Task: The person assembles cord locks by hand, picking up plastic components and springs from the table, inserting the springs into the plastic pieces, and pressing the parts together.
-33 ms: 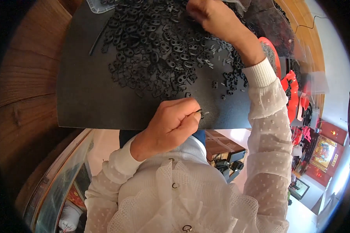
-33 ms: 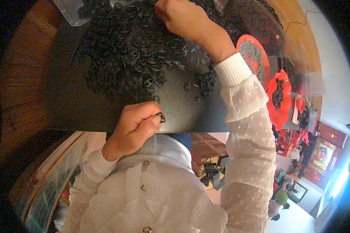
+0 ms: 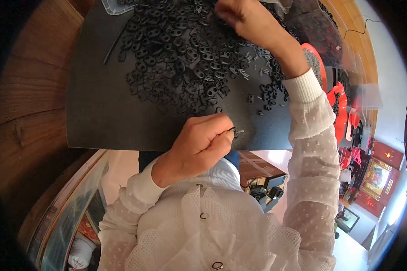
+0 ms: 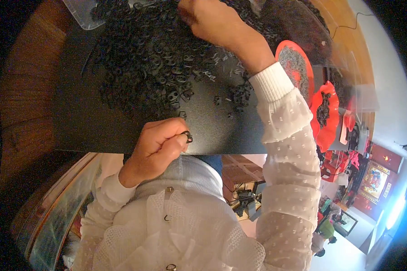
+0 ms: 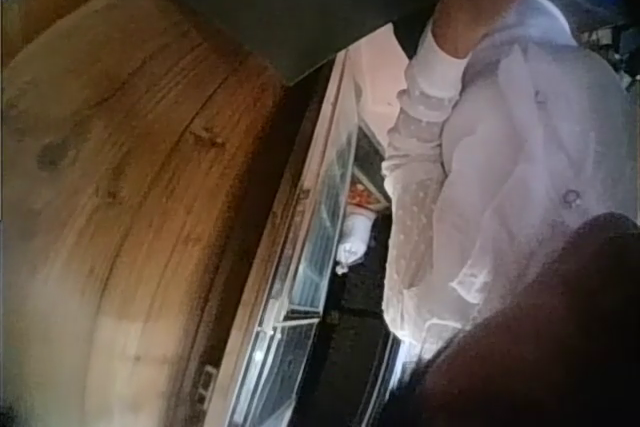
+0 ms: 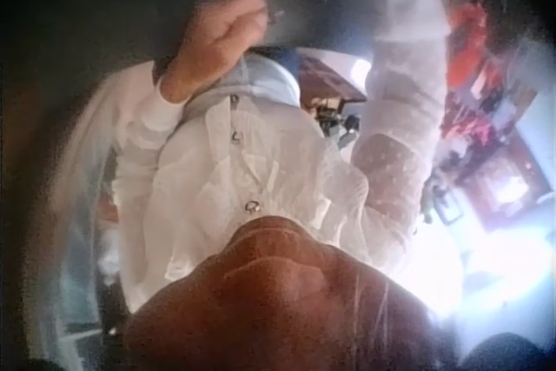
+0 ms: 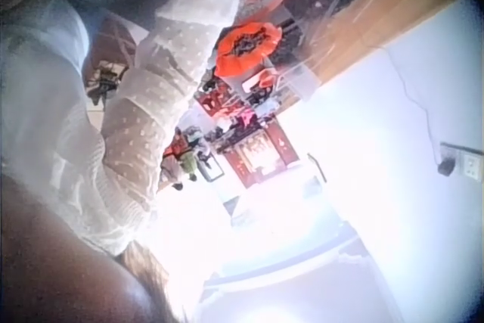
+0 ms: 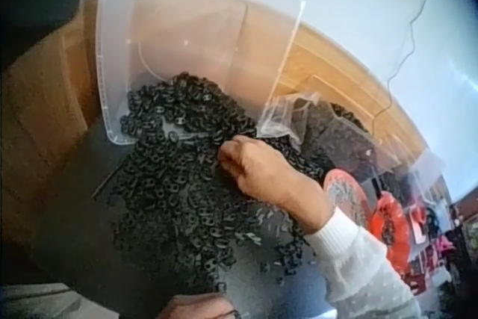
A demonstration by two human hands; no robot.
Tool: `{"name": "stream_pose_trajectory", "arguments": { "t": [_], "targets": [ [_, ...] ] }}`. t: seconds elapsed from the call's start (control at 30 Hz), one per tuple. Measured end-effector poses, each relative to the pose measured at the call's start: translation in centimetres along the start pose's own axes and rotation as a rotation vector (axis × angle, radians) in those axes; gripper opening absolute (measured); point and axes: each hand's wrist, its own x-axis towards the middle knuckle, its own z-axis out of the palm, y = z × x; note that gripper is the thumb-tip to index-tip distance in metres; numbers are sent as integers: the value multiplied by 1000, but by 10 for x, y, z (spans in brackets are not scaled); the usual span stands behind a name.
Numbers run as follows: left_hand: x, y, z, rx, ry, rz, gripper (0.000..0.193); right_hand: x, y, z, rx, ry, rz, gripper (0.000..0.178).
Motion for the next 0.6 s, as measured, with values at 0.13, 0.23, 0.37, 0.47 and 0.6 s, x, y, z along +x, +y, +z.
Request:
{"name": "stream_pose_trajectory", "arguments": {
  "t": [0.13, 0.23, 0.37, 0.47, 0.6],
  "targets": [
    [1, 0, 0, 27, -13, 25, 11, 3, -9, 3, 138, -100, -77, 13],
    [1, 0, 2, -15, 9, 65, 8, 5, -8, 7, 15, -143, -54, 15],
    [1, 0, 2, -30, 12, 65, 7, 0, -2, 2, 55, -133, -24, 18],
    [1, 1, 2, -44, 10, 57, 7, -5, -1, -12, 131, -131, 36, 20],
    [1, 4, 2, -37, 7, 44, 8, -15, 15, -24, 76, -150, 173, 18]
  ]
}}
